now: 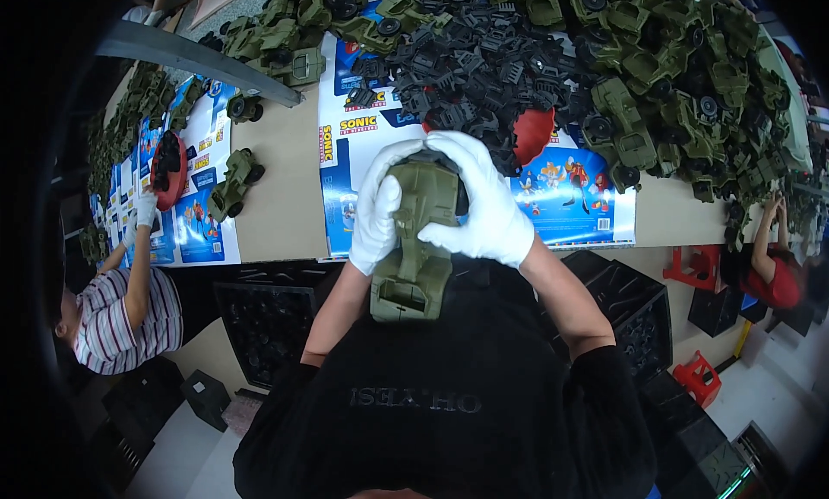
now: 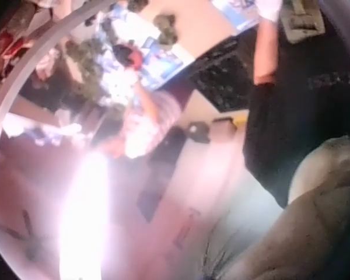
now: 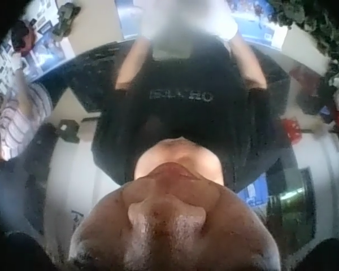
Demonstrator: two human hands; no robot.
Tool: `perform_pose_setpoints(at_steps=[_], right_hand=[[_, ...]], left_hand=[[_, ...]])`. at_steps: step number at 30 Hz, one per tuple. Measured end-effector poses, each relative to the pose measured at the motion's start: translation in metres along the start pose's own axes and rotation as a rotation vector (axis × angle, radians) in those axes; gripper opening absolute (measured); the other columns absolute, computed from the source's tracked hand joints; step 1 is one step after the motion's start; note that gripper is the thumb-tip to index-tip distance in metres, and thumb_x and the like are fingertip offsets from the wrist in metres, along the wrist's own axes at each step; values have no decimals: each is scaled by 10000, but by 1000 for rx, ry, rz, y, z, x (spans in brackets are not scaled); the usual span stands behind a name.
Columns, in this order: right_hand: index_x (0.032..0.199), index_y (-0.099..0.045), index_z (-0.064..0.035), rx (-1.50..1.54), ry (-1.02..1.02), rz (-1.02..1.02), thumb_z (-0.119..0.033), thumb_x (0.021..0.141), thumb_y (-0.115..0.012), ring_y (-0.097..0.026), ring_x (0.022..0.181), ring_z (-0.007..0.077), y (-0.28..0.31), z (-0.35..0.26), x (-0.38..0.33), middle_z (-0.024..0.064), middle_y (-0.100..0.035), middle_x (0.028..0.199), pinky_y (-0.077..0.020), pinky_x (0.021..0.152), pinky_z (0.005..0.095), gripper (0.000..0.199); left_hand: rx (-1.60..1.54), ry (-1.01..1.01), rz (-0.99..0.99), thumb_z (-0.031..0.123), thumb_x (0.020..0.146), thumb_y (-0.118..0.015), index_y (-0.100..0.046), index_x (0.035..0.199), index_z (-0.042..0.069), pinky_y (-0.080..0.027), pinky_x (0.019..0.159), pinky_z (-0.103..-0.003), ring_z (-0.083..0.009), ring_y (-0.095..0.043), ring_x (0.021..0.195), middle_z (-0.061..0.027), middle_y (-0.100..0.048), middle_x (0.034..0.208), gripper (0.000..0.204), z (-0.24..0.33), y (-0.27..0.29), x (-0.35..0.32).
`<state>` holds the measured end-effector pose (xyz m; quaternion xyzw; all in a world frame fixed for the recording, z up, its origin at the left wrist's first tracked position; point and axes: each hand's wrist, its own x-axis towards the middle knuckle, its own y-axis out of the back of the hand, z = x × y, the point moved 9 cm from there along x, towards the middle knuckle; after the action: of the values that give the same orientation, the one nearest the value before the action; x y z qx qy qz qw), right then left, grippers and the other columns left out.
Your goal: Assembling plastic toy truck components at a factory workbench.
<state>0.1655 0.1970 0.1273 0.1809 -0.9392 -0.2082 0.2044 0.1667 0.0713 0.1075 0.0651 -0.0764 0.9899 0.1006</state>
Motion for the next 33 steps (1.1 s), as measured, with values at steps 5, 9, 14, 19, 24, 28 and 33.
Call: perform_pose_setpoints(at_steps=[5, 9, 14, 19, 24, 28, 33], right_hand=[[1279, -481, -8, -49, 36, 239, -475, 650, -797, -578, 1044, 344, 6, -11, -10, 187, -546, 1189, -465, 889, 407, 844], [1198, -537, -10, -29, 79, 277, -421, 661, -773, -599, 901, 337, 10, -14, -9, 172, -590, 1060, -486, 779, 401, 716], [1242, -525, -1, -87, -72, 203, -442, 710, -727, -571, 1010, 331, -4, -5, 7, 180, -579, 1123, -449, 889, 388, 720], [1341, -493, -14, 288, -474, 45, -574, 987, -307, -511, 1210, 252, -17, 64, 28, 138, -553, 1312, -387, 1000, 336, 687], [1336, -499, -4, 357, -587, 190, -350, 1006, -438, -532, 1187, 197, 8, 73, 13, 114, -561, 1310, -414, 953, 299, 482], [1388, -430, -19, 709, -733, 138, -394, 990, -458, -556, 1124, 196, -2, 51, -19, 123, -527, 1334, -437, 886, 287, 548], [1451, -313, -26, -140, -503, -317, -387, 928, -594, -532, 1150, 187, -6, 3, -15, 123, -510, 1319, -444, 925, 308, 695]], left_hand=[[20, -29, 30, 342, 983, -429, -563, 1164, -13, -414, 950, -332, -251, -572, 1059, -150, -584, 1121, 421, 1, -6, 3], [32, -78, 27, 279, 994, -395, -578, 1083, -17, -424, 916, -328, -239, -578, 1007, -144, -586, 1044, 360, 1, -7, 3], [-104, 15, 169, 297, 1003, -373, -585, 1057, -6, -438, 902, -314, -199, -579, 988, -117, -590, 1045, 373, -31, 10, 6], [801, 170, -3, 364, 962, -472, -523, 1230, 56, -456, 960, -345, -269, -564, 1081, -111, -590, 1172, 411, -105, 24, 34], [174, 166, 405, 322, 924, -531, -526, 1224, 62, -431, 967, -443, -283, -533, 1123, -125, -573, 1199, 397, -158, 61, 30], [295, 76, 417, 309, 954, -479, -526, 1225, 40, -407, 987, -410, -262, -525, 1120, -124, -562, 1200, 385, -120, 58, 47], [301, -181, 372, 294, 992, -413, -526, 1226, 12, -378, 1011, -368, -236, -516, 1116, -122, -549, 1201, 384, -69, 69, 52]])
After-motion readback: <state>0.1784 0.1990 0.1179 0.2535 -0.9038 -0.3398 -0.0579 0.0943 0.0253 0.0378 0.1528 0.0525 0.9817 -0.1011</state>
